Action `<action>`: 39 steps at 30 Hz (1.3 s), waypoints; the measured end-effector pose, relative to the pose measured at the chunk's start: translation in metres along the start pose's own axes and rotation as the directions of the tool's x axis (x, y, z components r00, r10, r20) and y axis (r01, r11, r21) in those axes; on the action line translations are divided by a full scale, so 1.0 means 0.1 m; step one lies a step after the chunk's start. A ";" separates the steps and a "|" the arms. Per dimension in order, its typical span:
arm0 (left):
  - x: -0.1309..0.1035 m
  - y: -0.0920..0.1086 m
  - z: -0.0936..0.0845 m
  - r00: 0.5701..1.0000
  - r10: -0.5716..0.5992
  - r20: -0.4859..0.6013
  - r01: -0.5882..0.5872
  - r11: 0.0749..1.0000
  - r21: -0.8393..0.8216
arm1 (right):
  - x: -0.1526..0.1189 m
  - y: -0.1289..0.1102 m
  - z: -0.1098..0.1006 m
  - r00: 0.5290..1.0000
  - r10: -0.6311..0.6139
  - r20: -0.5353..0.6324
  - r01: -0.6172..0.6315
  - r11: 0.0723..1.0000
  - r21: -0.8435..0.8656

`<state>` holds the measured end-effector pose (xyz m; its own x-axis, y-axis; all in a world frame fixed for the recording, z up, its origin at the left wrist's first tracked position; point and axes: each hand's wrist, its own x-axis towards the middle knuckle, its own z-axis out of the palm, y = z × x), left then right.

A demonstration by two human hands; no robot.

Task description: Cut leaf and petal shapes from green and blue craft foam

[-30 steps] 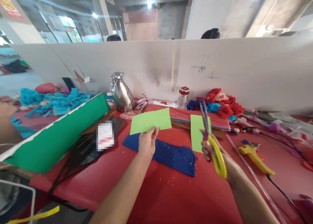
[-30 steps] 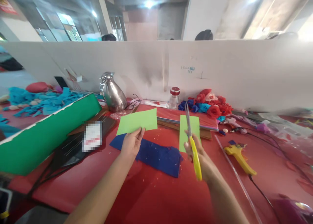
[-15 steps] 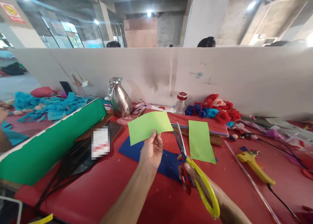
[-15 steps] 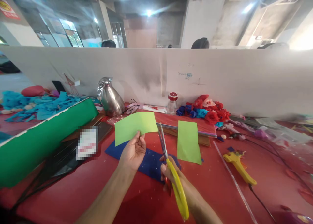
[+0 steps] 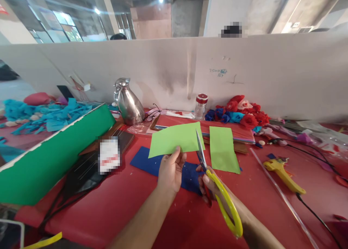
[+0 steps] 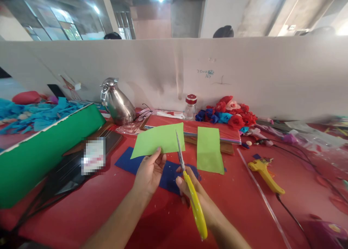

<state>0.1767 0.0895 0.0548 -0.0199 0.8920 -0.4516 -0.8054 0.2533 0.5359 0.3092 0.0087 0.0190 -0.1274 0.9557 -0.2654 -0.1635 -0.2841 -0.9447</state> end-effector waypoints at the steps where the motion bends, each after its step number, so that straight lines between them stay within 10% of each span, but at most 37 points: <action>1: -0.01 -0.02 0.00 1.000 0.013 0.008 -0.013 1.000 0.011 | 0.01 0.00 0.00 1.000 -0.006 -0.010 0.006 1.000 0.009; 39: 0.16 -0.14 -0.08 0.989 0.143 0.042 -0.149 0.969 0.196 | 0.07 -0.07 0.10 0.982 0.113 -0.153 -0.111 0.994 0.023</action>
<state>0.1833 0.0973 0.0345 -0.1101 0.9341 -0.3397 -0.6612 0.1863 0.7267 0.3000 0.0166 0.0253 0.0063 0.9180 -0.3965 -0.1710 -0.3897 -0.9049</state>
